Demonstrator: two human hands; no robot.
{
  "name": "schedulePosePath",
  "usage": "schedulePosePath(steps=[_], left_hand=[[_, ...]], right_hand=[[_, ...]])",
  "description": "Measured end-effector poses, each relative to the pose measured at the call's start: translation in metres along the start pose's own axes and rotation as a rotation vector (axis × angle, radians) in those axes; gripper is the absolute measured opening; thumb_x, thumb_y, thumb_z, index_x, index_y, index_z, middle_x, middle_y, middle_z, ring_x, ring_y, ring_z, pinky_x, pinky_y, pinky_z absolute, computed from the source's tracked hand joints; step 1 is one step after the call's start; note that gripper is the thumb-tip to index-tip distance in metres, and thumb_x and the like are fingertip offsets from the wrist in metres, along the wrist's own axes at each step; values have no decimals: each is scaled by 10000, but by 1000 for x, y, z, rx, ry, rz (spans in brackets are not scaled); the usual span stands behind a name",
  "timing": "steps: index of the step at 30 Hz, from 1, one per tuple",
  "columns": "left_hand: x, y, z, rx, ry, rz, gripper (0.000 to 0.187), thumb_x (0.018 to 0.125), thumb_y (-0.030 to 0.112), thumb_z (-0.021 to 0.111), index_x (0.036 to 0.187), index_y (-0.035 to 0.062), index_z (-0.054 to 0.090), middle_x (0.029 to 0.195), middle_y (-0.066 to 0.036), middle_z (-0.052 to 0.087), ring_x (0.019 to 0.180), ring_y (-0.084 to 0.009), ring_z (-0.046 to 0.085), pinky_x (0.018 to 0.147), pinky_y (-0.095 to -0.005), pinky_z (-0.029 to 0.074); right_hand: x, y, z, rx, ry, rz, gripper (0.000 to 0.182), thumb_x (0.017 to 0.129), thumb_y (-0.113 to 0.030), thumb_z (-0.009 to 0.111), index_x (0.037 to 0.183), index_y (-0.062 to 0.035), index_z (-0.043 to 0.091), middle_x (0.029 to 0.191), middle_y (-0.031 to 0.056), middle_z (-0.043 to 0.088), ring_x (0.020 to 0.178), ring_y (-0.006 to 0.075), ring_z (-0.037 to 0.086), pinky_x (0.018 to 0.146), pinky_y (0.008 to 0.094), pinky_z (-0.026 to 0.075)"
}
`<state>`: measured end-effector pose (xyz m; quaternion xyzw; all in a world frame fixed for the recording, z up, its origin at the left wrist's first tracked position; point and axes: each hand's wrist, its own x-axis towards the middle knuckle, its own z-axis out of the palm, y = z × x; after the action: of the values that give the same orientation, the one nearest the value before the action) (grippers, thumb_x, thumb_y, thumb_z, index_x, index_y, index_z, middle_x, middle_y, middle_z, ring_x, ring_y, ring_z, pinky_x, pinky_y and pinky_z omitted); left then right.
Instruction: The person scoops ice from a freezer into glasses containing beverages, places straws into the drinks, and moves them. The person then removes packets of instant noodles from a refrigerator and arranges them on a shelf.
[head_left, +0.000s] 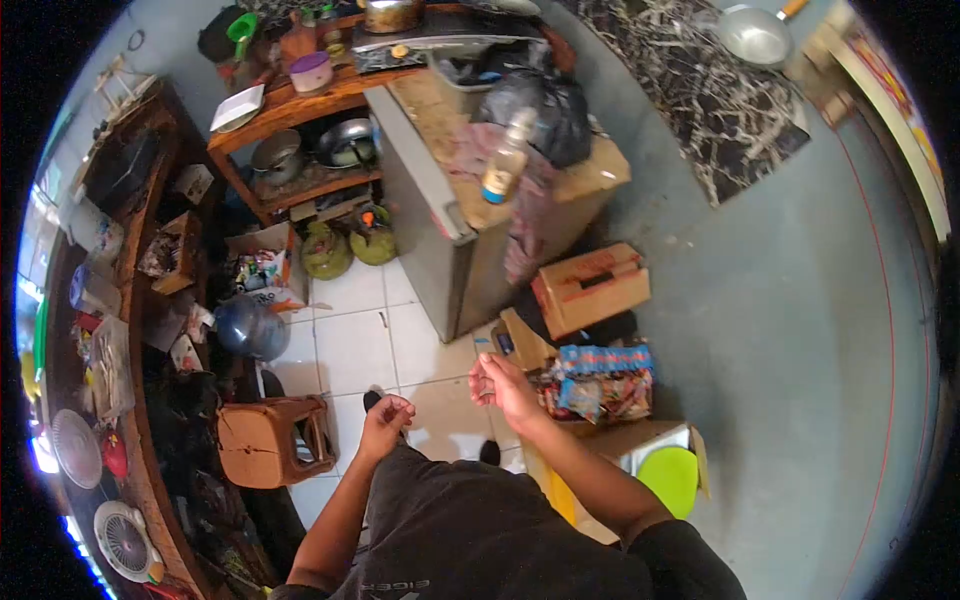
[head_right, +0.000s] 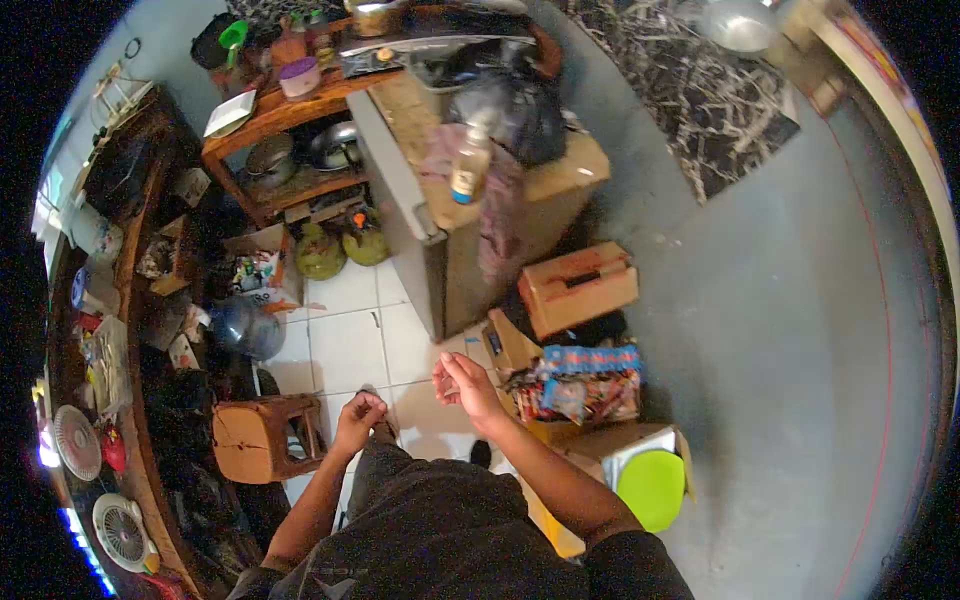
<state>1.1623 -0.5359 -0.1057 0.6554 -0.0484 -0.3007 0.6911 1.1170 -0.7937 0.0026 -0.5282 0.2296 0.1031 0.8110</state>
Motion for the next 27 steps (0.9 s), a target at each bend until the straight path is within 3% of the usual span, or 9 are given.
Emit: schedulePosePath(steps=[9,12,13,15,16,18,20,23,27], left_hand=[[92,92,-172,41,100,112,131,943,164,681,939,43,631,818,5,637,739,-75,581,691,-255,488],[147,141,-211,325,102,169,167,924,189,707,928,39,633,772,5,628,732,-67,565,677,-272,477],[171,163,-215,337,79,169,167,924,189,707,928,39,633,772,5,628,732,-67,565,677,-272,477],[221,204,-220,467,44,351,186,911,194,716,939,31,631,807,-32,644,773,-119,601,708,-297,487],[250,220,-219,475,22,352,186,911,194,716,939,31,631,807,-32,644,773,-119,601,708,-297,487],[306,249,-214,610,-61,533,223,873,191,740,976,29,626,929,-77,661,892,-221,630,788,-332,498],[348,285,-199,671,-99,630,251,850,186,751,1006,37,623,1011,-93,649,966,-262,617,832,-345,495],[403,331,-176,814,-180,785,348,808,189,773,1087,59,609,1168,-115,608,1095,-323,578,913,-389,477],[457,355,-164,997,-251,912,506,774,219,792,1213,96,572,1346,-127,513,1227,-355,506,996,-470,428]], right_hand=[[153,-44,137,-63,-18,-44,335,1002,-441,539,940,-115,587,837,-14,605,700,89,576,643,264,471],[187,-69,164,-115,-1,-270,226,970,-302,639,952,-81,596,848,-7,620,720,85,569,644,249,458],[201,-80,169,-100,19,-278,226,970,-302,639,952,-81,596,848,-7,620,720,85,569,644,249,458],[227,-101,179,-441,187,-483,208,945,-260,666,964,-66,594,845,5,627,729,97,570,643,264,461],[236,-118,185,-521,262,-540,201,911,-223,688,982,-62,590,874,41,627,753,147,575,660,300,469],[269,-146,188,-634,367,-647,197,897,-211,694,978,-63,593,886,56,619,774,177,575,682,317,472],[297,-172,185,-807,476,-744,213,857,-185,706,997,-74,589,962,106,589,882,281,567,774,376,467],[348,-192,174,-1036,615,-951,252,848,-185,712,1031,-82,572,1012,113,576,968,322,554,827,396,452],[382,-213,182,-1123,653,-828,339,840,-269,712,1090,-92,566,1143,110,553,1065,335,526,877,461,419]])
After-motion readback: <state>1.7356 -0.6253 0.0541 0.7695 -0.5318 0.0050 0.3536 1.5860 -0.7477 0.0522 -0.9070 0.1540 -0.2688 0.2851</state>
